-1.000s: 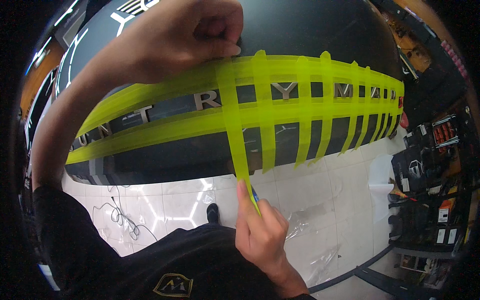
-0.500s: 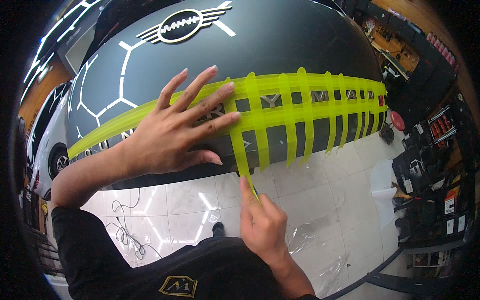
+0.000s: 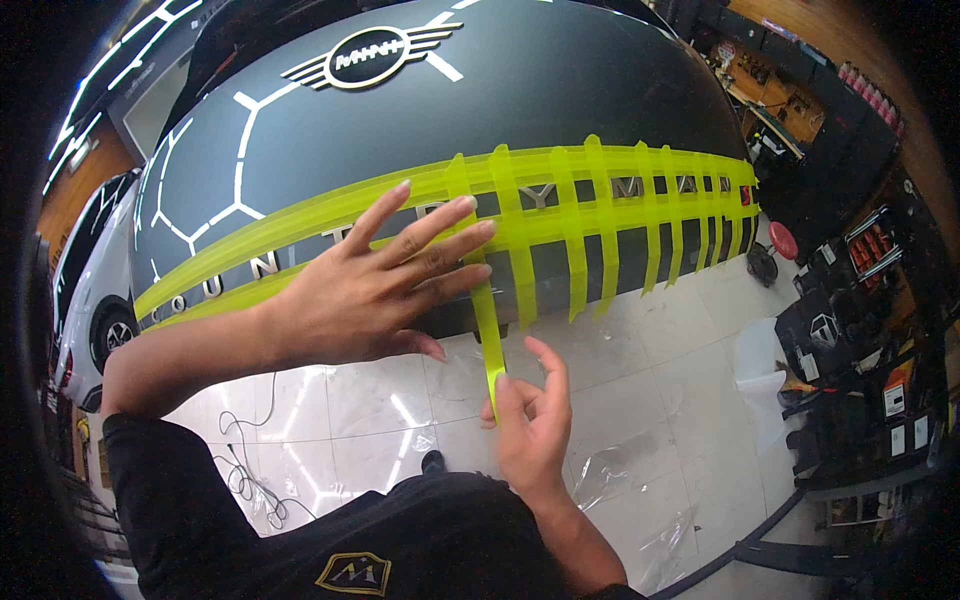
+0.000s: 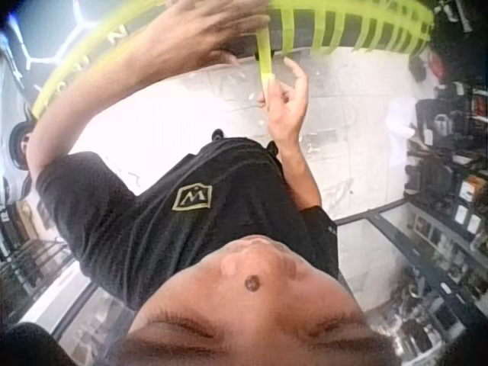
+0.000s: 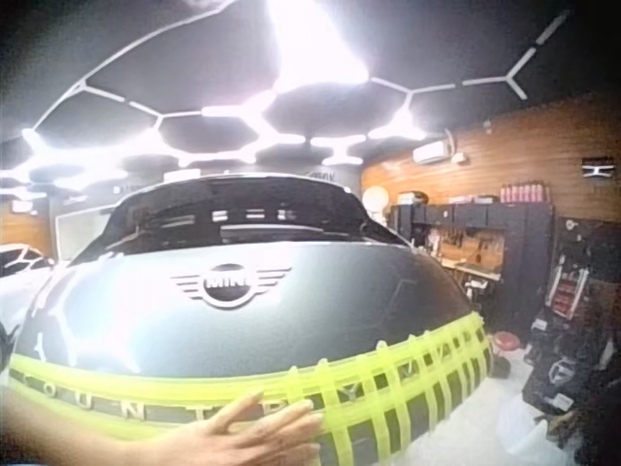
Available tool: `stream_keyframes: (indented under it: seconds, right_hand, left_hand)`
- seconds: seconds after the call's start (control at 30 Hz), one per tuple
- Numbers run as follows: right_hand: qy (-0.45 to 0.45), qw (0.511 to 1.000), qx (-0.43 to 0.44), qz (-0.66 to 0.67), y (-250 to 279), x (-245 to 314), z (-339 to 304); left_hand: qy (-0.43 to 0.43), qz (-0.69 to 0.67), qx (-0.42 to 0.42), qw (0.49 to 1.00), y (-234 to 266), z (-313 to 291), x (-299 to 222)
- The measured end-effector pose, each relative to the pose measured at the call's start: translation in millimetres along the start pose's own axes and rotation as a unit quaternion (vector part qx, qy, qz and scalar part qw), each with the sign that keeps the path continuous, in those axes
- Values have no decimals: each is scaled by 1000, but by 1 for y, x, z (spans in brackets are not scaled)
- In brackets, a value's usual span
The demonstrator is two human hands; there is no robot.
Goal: The person applies strips of bright yellow tape vertically across the rear of a dark grey car, covering the 'COUNTRYMAN' lettering. They repeatedly tear tape from a roll and smooth it onto the vehicle's surface, creating a grid-like pattern over the text.
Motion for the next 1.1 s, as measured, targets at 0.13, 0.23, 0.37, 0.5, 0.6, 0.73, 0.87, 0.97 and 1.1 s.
stream_keyframes:
  seconds: [0.13, 0.23, 0.37, 0.5, 0.6, 0.73, 0.87, 0.97, 1.1]
  right_hand:
    - [-89, 992, 43, 74, -2, -10, 15]
    - [-146, 982, 97, 77, 0, -18, 25]
    - [-156, 976, 144, 48, 9, -21, 30]
    - [-146, 975, 148, 78, 1, -18, 30]
    - [-158, 973, 129, 105, 0, -8, 28]
    - [-195, 973, 84, 95, 2, -1, 22]
    - [-173, 982, -4, 72, -13, -4, 18]
    - [-164, 980, -55, 98, -27, -20, 28]
    - [-392, 903, -163, 73, -10, -132, -2]
  left_hand:
    - [-7, -24, -17, 1000, -8, -2, -3]
    - [-20, -48, -10, 999, -16, -5, -18]
    - [-19, -29, -6, 999, -16, -3, -25]
    - [-30, 10, 0, 1000, -17, -5, -28]
    - [-33, 2, 4, 999, -20, -4, -32]
    - [-31, -71, 3, 997, -22, -4, -30]
    - [-30, -96, 0, 995, -20, -7, -27]
    - [-28, -75, 10, 997, -20, -5, -28]
    - [-24, -45, 25, 998, -23, 3, -28]
Point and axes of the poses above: each hand's wrist, its own z-axis towards the middle knuckle, its own y-axis out of the back of the hand, x = y × z, the point moved 2 cm from there along z, towards the middle knuckle, and after that the axes turned 12 degrees about -z, right-handed, at the moved point
